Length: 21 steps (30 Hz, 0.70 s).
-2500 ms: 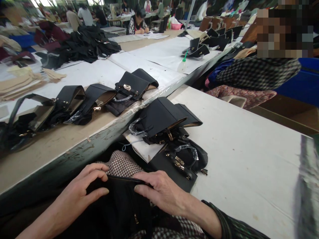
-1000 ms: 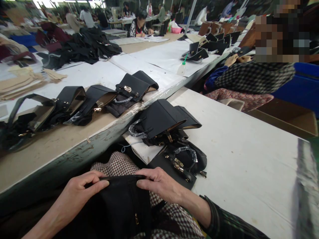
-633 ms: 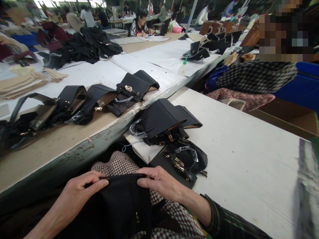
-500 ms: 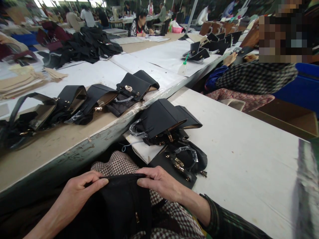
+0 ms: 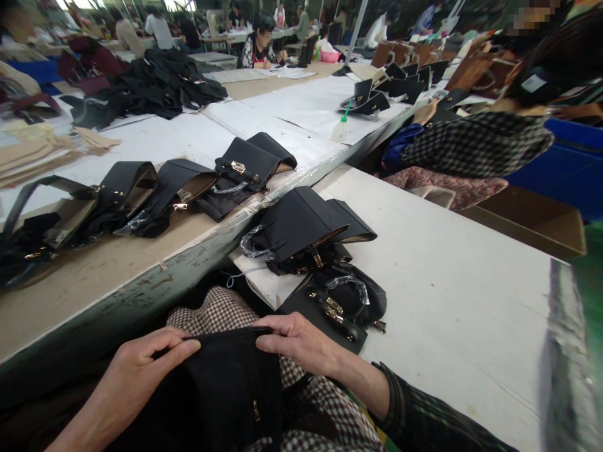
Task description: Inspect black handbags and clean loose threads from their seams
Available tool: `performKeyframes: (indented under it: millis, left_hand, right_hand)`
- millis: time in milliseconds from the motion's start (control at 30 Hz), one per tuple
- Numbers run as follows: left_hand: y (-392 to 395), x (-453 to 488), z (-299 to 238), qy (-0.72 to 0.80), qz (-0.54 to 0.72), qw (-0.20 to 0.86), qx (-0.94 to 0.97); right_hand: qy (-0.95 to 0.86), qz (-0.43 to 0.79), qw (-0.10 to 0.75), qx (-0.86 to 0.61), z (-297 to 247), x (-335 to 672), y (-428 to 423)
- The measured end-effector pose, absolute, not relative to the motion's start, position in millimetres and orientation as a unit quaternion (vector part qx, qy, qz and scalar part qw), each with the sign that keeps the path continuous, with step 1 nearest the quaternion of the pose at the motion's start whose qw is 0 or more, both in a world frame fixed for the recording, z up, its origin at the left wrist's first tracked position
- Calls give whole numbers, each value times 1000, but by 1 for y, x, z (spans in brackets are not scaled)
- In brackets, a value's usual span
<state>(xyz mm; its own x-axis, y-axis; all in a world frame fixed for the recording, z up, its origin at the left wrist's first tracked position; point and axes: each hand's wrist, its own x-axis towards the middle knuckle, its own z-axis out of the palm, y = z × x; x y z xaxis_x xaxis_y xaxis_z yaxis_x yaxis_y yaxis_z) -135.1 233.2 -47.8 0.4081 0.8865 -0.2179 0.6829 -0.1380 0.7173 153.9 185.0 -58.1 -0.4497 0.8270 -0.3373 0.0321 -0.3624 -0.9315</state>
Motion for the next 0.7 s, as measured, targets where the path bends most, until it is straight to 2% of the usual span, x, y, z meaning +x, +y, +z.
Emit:
performKeyframes:
  millis: [400,533,700]
  left_hand:
    - [234,-132,-49,538,155,414,718]
    - [233,-132,-47,539,153,431,707]
    - [231,-129,-45,516,156,434,722]
  right_hand:
    - [-475,730,273,-409,-50,157,187]
    - [-494,747,230,-381,-38,160,201]
    - [-584,699,153,-384,-23,147,227]
